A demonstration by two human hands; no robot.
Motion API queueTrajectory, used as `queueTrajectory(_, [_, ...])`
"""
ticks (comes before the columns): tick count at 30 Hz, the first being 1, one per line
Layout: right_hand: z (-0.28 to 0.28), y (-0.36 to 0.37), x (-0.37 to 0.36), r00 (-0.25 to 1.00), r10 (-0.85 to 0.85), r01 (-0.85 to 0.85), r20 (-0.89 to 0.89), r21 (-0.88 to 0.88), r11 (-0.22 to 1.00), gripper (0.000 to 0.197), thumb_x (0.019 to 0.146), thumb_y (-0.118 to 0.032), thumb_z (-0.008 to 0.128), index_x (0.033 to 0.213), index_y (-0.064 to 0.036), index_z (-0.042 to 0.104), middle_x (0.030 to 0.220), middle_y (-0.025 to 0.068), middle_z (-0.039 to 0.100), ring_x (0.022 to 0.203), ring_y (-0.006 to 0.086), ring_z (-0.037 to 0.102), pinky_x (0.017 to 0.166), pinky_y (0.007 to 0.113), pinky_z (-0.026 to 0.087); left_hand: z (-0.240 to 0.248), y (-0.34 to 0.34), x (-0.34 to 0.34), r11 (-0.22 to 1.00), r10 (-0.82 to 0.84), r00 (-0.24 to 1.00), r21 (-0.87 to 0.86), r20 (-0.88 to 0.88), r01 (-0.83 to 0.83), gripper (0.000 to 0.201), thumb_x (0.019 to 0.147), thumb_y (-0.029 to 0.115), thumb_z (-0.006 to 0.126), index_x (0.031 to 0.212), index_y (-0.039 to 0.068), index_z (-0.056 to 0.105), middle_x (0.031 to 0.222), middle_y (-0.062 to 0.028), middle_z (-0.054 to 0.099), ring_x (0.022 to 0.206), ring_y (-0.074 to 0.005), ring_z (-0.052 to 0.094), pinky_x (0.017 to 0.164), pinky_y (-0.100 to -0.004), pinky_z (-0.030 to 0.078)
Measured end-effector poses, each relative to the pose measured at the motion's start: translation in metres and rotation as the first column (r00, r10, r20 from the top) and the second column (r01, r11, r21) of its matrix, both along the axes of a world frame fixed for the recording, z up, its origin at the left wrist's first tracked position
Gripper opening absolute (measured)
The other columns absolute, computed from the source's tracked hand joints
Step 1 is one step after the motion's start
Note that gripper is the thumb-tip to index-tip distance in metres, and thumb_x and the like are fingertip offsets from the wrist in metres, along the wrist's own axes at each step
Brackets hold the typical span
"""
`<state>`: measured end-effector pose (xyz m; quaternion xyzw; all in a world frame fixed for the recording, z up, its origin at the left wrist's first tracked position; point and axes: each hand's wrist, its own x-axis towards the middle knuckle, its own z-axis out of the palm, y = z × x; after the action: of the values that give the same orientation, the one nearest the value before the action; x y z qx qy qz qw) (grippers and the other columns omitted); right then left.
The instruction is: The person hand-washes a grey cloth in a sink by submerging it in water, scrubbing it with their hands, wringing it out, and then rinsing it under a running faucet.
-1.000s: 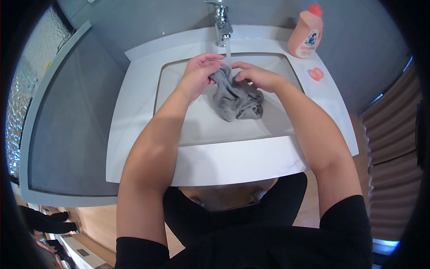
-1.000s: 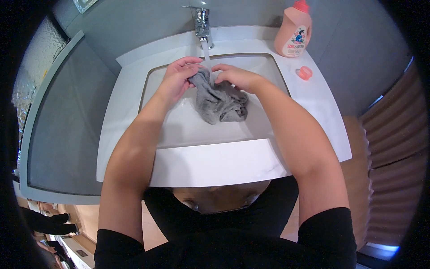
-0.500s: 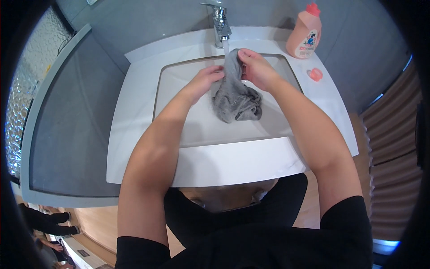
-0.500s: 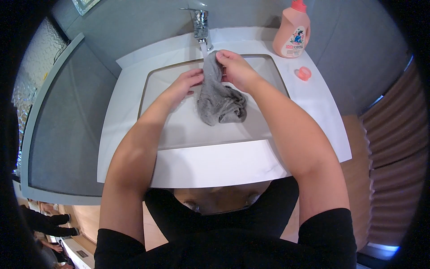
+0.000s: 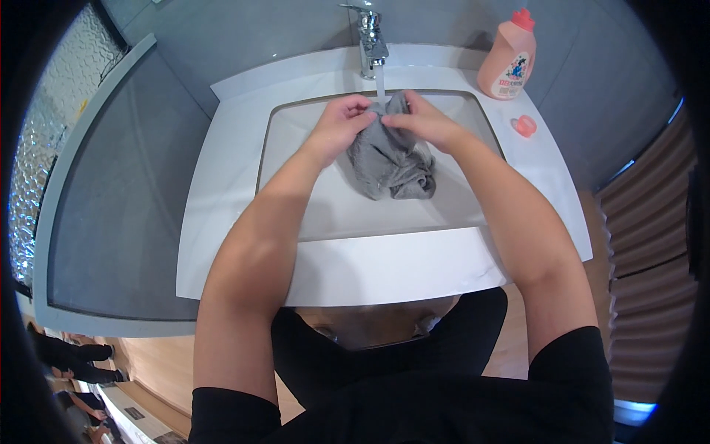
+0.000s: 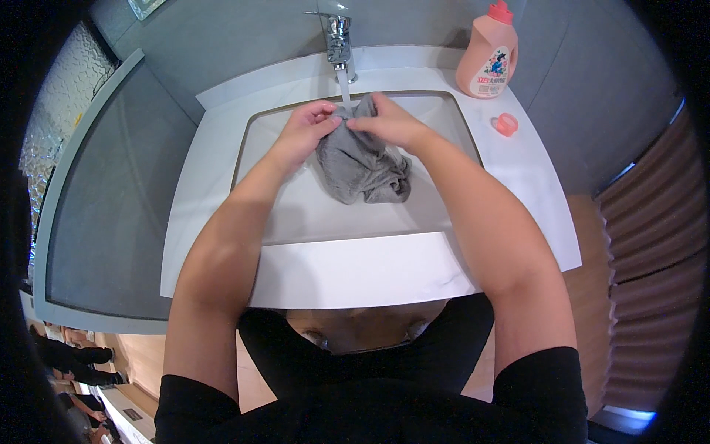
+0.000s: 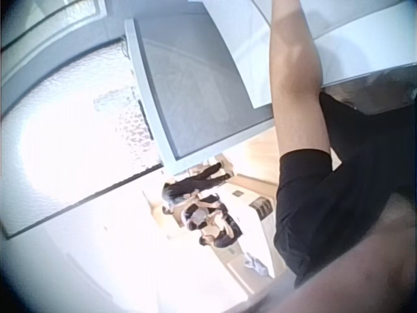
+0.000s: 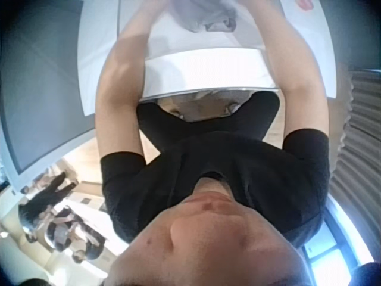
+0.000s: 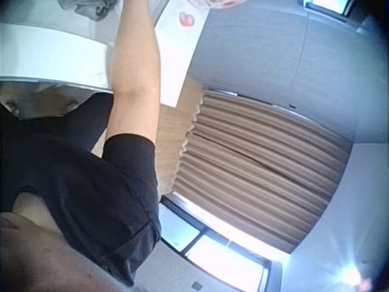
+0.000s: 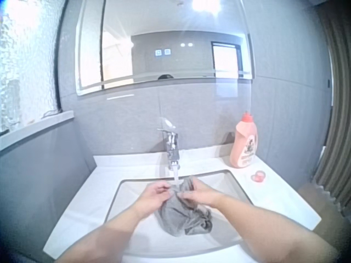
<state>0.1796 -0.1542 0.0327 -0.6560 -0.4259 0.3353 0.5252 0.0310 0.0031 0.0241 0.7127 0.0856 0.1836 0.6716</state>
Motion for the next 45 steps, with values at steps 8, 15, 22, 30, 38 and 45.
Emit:
queueTrajectory(8, [-0.004,0.009,-0.007,0.969,-0.001,-0.020,0.245,0.083,0.996,0.037,0.091,-0.014,0.073,0.121,-0.0009,0.056,0.103,0.0047,0.066,0.096,0.0122,0.060,0.086,0.030,0.050,0.001,-0.001,0.002,1.000,-0.004,0.999,0.029,0.041,0.003,0.016,0.096,0.004,0.064,0.113,0.004,0.063,0.100,-0.0008,0.067,0.091,-0.0106,0.062,0.082,-0.0265,0.050])
queueTrajectory(15, [0.010,0.004,-0.007,0.968,-0.071,0.138,-0.239,0.277,0.951,0.024,0.096,-0.011,0.065,0.118,-0.0037,0.057,0.101,0.0062,0.068,0.090,0.0153,0.065,0.078,0.033,0.054,-0.003,-0.003,-0.007,0.999,-0.054,0.982,0.001,-0.181,0.055,0.026,0.093,0.011,0.070,0.117,0.003,0.061,0.098,-0.0053,0.069,0.090,-0.0145,0.064,0.082,-0.0317,0.051])
queueTrajectory(22, [0.010,0.003,0.014,0.852,-0.170,0.364,-0.494,0.328,0.871,0.019,0.100,-0.014,0.059,0.117,-0.0064,0.056,0.102,0.0048,0.066,0.091,0.0175,0.065,0.078,0.035,0.053,-0.024,0.022,-0.002,0.894,-0.144,0.911,0.345,-0.386,0.288,0.015,0.095,0.009,0.066,0.109,0.003,0.066,0.095,-0.0016,0.069,0.086,-0.0104,0.062,0.078,-0.0288,0.050])
queueTrajectory(30, [0.005,0.000,0.019,0.869,-0.385,0.452,-0.313,0.180,0.874,0.024,0.100,-0.016,0.060,0.121,-0.0044,0.055,0.106,0.0066,0.065,0.096,0.0170,0.061,0.082,0.035,0.050,-0.002,0.025,-0.011,0.991,0.044,0.961,0.137,-0.274,-0.007,0.015,0.099,0.018,0.062,0.102,0.005,0.068,0.084,0.0016,0.066,0.075,-0.0081,0.058,0.067,-0.0280,0.047])
queueTrajectory(38, [-0.001,0.011,-0.020,0.996,0.005,-0.013,0.086,0.089,0.996,0.083,0.083,-0.032,0.082,0.140,0.0078,0.037,0.131,0.0196,0.056,0.118,0.0240,0.056,0.101,0.035,0.046,0.019,-0.011,-0.006,0.959,0.004,1.000,-0.284,-0.019,-0.009,0.023,0.102,0.017,0.058,0.121,0.005,0.064,0.101,-0.0026,0.070,0.087,-0.0106,0.065,0.074,-0.0280,0.051])
queueTrajectory(45, [-0.006,0.013,-0.015,0.985,-0.021,0.010,0.170,0.070,0.998,0.063,0.083,-0.024,0.082,0.130,0.0049,0.051,0.115,0.0145,0.066,0.104,0.0215,0.064,0.093,0.036,0.051,0.017,-0.014,-0.003,0.991,0.043,0.996,-0.121,-0.074,-0.052,0.021,0.101,0.008,0.057,0.120,0.003,0.062,0.103,-0.0062,0.069,0.089,-0.0148,0.067,0.076,-0.0320,0.058])
